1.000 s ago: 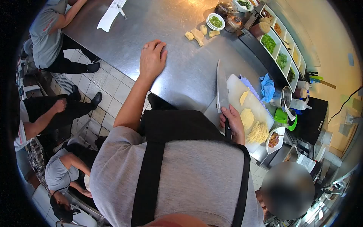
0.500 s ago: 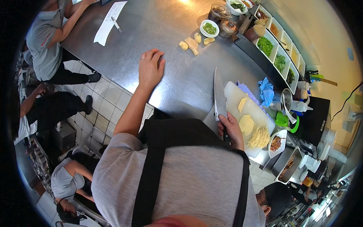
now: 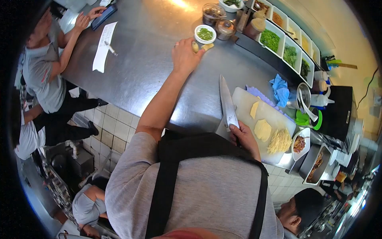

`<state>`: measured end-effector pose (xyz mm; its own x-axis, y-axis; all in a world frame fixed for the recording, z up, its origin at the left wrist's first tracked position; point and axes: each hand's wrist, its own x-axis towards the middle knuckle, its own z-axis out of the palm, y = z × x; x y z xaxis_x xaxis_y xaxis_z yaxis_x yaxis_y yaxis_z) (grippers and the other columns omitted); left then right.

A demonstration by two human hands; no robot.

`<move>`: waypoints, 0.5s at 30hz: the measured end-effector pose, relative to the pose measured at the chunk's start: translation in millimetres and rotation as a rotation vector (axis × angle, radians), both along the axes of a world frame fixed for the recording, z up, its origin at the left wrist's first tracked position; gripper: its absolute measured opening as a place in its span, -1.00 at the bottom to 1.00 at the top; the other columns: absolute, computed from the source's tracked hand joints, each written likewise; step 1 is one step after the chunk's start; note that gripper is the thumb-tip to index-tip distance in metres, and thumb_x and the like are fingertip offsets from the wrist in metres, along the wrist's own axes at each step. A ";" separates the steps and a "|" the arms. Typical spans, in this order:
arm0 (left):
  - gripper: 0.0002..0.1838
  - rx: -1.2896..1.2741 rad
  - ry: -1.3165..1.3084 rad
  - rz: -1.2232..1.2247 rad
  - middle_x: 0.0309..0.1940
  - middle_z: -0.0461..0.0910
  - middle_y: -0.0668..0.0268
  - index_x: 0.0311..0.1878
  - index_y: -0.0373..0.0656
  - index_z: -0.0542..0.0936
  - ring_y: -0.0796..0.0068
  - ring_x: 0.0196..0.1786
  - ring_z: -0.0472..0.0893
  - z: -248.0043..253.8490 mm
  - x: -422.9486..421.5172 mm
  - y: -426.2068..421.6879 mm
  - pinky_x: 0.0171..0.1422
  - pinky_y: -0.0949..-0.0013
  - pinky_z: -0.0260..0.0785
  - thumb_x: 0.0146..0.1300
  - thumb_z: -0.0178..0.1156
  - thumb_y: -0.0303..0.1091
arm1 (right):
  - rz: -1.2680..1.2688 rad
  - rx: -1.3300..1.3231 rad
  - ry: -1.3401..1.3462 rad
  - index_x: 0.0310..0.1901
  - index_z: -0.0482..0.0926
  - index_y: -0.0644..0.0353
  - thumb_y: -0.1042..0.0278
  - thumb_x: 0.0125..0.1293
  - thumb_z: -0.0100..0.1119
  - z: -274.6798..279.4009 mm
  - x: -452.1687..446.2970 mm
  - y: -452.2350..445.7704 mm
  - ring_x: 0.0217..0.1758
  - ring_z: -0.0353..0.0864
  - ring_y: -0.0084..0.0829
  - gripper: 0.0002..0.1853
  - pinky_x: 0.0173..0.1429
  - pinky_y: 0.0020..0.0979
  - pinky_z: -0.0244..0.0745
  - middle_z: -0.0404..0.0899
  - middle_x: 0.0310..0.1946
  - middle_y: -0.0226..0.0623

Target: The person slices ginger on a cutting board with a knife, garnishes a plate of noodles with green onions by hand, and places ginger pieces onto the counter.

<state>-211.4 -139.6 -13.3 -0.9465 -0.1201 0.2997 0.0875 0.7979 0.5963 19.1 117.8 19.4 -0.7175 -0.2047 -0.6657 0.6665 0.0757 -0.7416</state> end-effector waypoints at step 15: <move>-0.57 0.062 -0.160 -0.114 -0.09 0.61 0.15 0.00 -0.18 0.63 0.15 0.02 0.56 13.6 -1.5 -33.6 0.15 0.16 0.38 0.08 0.38 -0.19 | 0.006 0.060 -0.042 -0.07 0.47 0.13 0.13 0.45 0.09 12.3 -2.2 -6.2 -0.58 0.27 -0.67 -0.76 -0.50 -0.56 0.15 0.34 -0.60 -0.54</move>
